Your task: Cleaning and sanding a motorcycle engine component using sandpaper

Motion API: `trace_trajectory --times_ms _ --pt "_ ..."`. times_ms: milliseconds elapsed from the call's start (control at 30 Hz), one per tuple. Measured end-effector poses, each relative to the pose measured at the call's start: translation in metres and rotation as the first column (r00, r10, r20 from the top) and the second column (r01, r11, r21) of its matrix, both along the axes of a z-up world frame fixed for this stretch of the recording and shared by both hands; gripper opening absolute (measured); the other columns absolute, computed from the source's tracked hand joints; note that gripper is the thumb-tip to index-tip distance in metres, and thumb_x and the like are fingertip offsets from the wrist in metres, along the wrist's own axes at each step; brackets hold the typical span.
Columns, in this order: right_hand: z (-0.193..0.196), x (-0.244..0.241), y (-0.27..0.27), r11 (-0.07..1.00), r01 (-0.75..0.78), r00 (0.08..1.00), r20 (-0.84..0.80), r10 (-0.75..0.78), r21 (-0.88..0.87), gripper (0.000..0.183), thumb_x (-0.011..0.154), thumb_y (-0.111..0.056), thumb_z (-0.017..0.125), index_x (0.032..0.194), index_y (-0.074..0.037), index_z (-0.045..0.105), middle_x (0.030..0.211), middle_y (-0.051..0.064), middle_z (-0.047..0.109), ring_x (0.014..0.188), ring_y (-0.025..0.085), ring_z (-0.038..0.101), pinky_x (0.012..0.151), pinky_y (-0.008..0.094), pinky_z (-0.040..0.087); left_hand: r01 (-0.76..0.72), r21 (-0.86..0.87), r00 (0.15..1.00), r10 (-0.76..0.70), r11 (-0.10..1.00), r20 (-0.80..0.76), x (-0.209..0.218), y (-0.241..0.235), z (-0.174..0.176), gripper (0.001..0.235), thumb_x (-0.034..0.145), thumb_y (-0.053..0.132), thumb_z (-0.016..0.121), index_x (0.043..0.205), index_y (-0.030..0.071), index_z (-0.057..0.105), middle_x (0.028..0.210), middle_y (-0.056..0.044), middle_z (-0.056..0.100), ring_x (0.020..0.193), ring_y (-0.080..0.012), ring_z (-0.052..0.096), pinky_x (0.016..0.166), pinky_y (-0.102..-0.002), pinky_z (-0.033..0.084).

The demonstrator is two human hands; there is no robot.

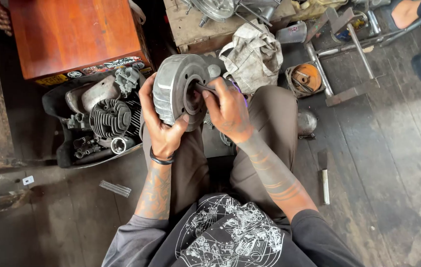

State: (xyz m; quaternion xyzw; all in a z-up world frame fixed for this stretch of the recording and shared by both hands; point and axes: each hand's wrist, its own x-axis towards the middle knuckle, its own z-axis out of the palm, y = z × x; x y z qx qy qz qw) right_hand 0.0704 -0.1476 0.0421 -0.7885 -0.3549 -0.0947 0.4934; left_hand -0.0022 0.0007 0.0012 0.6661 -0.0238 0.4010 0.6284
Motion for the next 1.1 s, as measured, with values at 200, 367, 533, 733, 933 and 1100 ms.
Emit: trace_trajectory --times_ms 200,367,533,733,933,1100 --pt "-0.003 0.010 -0.006 0.988 -0.149 0.988 -0.038 0.150 0.036 0.003 0.101 -0.011 0.061 0.099 -0.010 0.061 0.057 0.012 0.061 0.050 0.029 0.062 0.053 0.037 0.049 -0.036 0.043 0.999 0.037 0.998 -0.008 0.000 0.003 -0.002 0.088 0.070 0.035 0.076 0.143 0.003 0.041 0.143 -0.019 0.047 0.131 -0.0269 0.048 0.115 -0.051 0.035" --pt "0.008 -0.010 -0.007 0.986 -0.125 0.989 0.097 0.115 0.108 0.006 0.101 -0.002 0.061 0.101 -0.005 0.056 0.052 0.020 0.053 0.040 0.039 0.051 0.044 0.038 0.042 -0.006 0.045 1.000 0.006 0.999 0.001 0.004 0.003 -0.005 0.089 0.067 0.030 0.076 0.144 0.003 0.041 0.141 -0.016 0.048 0.127 -0.0243 0.050 0.113 -0.047 0.036" --pt "0.004 0.000 -0.017 0.984 -0.020 0.996 0.076 0.034 -0.175 0.004 0.100 -0.014 0.060 0.099 -0.011 0.058 0.058 0.015 0.062 0.055 0.039 0.065 0.053 0.046 0.049 -0.012 0.077 1.000 0.013 0.997 -0.017 0.003 -0.003 -0.007 0.091 0.065 0.029 0.079 0.143 0.002 0.041 0.139 -0.019 0.047 0.125 -0.0269 0.050 0.110 -0.049 0.037" --pt "0.008 0.006 -0.012 0.977 -0.029 0.997 0.059 0.043 -0.213 0.010 0.098 -0.020 0.062 0.098 -0.013 0.056 0.057 0.019 0.061 0.059 0.045 0.067 0.053 0.051 0.050 -0.001 0.051 1.000 0.002 0.999 -0.006 -0.002 0.001 0.000 0.089 0.068 0.030 0.078 0.143 0.002 0.039 0.138 -0.017 0.047 0.125 -0.0245 0.048 0.111 -0.047 0.036" --pt "0.003 0.001 -0.011 0.980 -0.063 0.998 0.011 0.066 -0.190 0.007 0.098 -0.021 0.060 0.101 -0.016 0.056 0.062 0.018 0.064 0.065 0.045 0.069 0.056 0.051 0.053 -0.002 0.025 1.000 0.002 1.000 -0.029 -0.007 0.007 -0.006 0.089 0.066 0.031 0.075 0.142 0.002 0.040 0.137 -0.016 0.048 0.122 -0.0232 0.050 0.109 -0.046 0.036" --pt "0.000 -0.002 -0.008 0.956 0.055 0.993 0.119 -0.022 -0.289 0.007 0.097 -0.021 0.058 0.100 -0.015 0.056 0.055 0.013 0.062 0.057 0.040 0.069 0.055 0.051 0.051 -0.004 0.057 1.000 0.006 0.998 -0.030 -0.001 0.007 -0.007 0.089 0.065 0.029 0.076 0.142 0.002 0.039 0.137 -0.018 0.048 0.122 -0.0245 0.049 0.108 -0.047 0.036"
